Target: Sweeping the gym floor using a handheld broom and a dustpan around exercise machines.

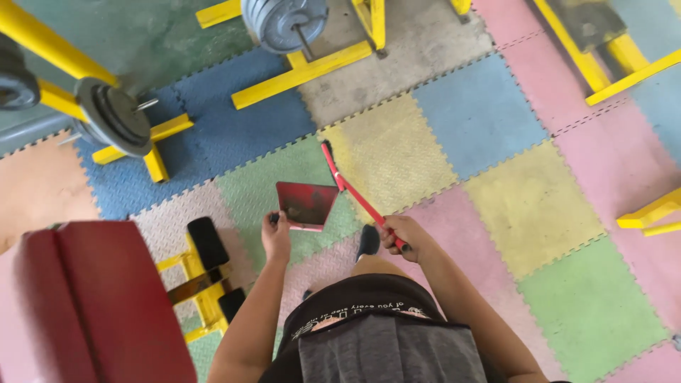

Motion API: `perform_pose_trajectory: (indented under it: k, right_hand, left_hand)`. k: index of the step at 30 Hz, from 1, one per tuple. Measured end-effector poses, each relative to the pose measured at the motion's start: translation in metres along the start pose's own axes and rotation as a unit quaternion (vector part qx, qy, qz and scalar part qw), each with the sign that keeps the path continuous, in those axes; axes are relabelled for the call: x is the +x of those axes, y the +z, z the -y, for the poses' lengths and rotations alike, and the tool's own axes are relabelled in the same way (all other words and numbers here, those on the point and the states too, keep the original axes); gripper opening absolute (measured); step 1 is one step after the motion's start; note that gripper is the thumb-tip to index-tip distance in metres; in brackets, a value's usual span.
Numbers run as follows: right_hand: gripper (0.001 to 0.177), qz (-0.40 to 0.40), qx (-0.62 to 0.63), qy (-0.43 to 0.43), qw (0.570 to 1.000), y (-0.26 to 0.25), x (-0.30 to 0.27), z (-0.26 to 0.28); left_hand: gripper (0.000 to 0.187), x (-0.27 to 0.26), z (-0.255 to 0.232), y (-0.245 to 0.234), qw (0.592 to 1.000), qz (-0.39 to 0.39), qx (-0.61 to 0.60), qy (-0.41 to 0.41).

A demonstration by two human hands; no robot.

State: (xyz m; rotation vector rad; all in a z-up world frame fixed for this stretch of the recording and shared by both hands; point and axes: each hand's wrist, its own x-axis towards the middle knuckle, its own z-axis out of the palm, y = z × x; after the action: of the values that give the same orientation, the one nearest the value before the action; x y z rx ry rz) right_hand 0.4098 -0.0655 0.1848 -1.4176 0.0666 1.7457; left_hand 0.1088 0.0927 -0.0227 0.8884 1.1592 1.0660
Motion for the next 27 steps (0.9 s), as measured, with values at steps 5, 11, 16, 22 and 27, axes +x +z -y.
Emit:
perform_pose_trajectory:
  k: [5, 11, 16, 22, 27]
  right_hand:
    - [0.015, 0.005, 0.03, 0.027, 0.999, -0.049, 0.015, 0.052]
    - [0.014, -0.018, 0.049, 0.022, 0.998, -0.101, 0.015, 0.094]
    - [0.011, -0.046, 0.094, -0.014, 0.994, -0.132, -0.003, 0.118]
    - [0.011, -0.064, 0.184, -0.049, 0.98, -0.164, -0.023, 0.129]
    - [0.029, -0.098, 0.247, -0.07, 0.961, -0.173, -0.042, 0.139]
  left_hand:
    - [0.015, 0.027, 0.006, 0.068, 0.999, 0.004, -0.035, -0.037]
    - [0.015, 0.052, 0.017, 0.151, 0.995, 0.036, -0.071, -0.055]
    - [0.016, 0.074, 0.026, 0.206, 0.992, 0.095, -0.059, -0.052]
    - [0.016, 0.09, 0.01, 0.277, 0.988, 0.134, 0.031, -0.065]
    - [0.015, 0.108, 0.003, 0.331, 0.979, 0.18, 0.081, -0.057]
